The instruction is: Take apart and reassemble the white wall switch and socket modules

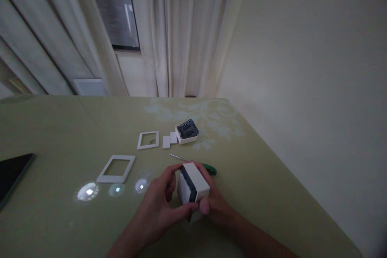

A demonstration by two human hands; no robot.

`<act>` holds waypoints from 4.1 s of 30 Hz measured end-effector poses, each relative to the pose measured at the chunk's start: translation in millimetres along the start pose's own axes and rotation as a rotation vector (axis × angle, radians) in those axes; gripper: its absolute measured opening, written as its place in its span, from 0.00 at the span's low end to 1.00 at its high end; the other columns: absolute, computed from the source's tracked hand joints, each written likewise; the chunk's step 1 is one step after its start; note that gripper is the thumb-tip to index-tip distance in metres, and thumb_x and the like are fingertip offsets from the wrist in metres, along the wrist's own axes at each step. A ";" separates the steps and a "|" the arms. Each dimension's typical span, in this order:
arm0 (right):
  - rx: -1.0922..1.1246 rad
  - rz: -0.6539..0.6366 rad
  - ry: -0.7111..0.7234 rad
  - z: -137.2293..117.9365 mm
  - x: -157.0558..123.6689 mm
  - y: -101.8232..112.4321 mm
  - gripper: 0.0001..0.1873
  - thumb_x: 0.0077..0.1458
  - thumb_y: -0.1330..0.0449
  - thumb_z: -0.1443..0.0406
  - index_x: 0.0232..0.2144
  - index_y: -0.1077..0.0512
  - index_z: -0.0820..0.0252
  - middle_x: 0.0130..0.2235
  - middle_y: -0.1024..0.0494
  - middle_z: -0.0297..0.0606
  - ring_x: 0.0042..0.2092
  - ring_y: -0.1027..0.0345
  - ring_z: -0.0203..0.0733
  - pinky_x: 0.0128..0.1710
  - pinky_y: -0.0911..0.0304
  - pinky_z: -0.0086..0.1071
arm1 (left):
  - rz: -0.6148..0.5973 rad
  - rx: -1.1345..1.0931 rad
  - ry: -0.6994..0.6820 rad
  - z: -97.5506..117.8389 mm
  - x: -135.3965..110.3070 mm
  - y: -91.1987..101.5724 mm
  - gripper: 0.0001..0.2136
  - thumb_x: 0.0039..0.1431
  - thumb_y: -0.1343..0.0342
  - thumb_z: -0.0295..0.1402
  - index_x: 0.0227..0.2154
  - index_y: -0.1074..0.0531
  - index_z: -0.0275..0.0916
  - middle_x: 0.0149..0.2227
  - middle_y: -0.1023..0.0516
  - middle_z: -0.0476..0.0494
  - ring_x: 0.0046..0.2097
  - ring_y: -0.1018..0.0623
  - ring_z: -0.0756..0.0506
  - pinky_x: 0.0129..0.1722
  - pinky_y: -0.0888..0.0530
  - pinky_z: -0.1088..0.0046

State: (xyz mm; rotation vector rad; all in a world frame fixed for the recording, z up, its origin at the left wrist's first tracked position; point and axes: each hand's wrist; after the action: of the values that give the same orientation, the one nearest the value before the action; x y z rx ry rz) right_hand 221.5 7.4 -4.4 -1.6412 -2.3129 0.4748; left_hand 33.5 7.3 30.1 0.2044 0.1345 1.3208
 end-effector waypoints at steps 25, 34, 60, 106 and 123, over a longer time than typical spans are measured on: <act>-0.073 0.162 0.033 5.5 -3.1 -2.8 0.57 0.29 0.19 0.38 0.59 0.29 0.51 0.51 0.23 0.42 0.51 0.28 0.57 0.50 0.31 0.42 | 0.032 -0.090 -0.043 0.6 0.0 -3.8 0.33 0.49 0.23 0.38 0.59 0.22 0.40 0.26 0.41 0.59 0.26 0.41 0.52 0.24 0.43 0.79; 0.001 0.174 0.023 4.5 -1.7 -6.8 0.56 0.29 0.16 0.45 0.59 0.31 0.50 0.51 0.23 0.40 0.49 0.28 0.52 0.47 0.32 0.38 | 0.051 -0.184 -0.025 -2.5 -0.9 -9.2 0.33 0.48 0.24 0.32 0.60 0.21 0.41 0.27 0.39 0.58 0.26 0.40 0.52 0.25 0.40 0.79; -1.106 0.155 0.206 -17.1 25.7 60.0 0.22 0.66 0.34 0.57 0.58 0.27 0.59 0.55 0.21 0.48 0.56 0.27 0.53 0.60 0.33 0.50 | -0.167 0.406 -0.120 -3.1 -16.0 6.1 0.34 0.37 0.18 0.49 0.52 0.15 0.51 0.43 0.12 0.34 0.42 0.16 0.27 0.47 0.25 0.58; -1.370 -0.010 0.171 -17.0 25.1 54.1 0.24 0.63 0.29 0.62 0.58 0.26 0.57 0.56 0.22 0.44 0.57 0.31 0.52 0.61 0.35 0.46 | 0.299 -0.521 0.201 -4.8 -10.4 -3.1 0.11 0.70 0.40 0.45 0.43 0.21 0.43 0.22 0.41 0.58 0.20 0.41 0.52 0.17 0.40 0.81; -1.310 0.022 0.667 -25.8 1.6 18.3 0.20 0.73 0.39 0.55 0.60 0.27 0.57 0.52 0.22 0.48 0.54 0.28 0.52 0.55 0.31 0.45 | 0.511 -1.270 0.485 13.7 14.2 5.5 0.24 0.74 0.57 0.24 0.69 0.35 0.29 0.52 0.16 0.26 0.51 0.13 0.40 0.46 0.13 0.66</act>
State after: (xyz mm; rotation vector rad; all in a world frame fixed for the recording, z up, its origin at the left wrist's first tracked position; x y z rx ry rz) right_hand 246.9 17.4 11.7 -1.7471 -2.0187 -1.6511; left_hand 34.6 21.3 45.0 -1.2291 -0.3829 1.6992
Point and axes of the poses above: each hand's wrist, its own x-axis towards the middle knuckle, its own y-axis out of the back of the hand, z = x × y
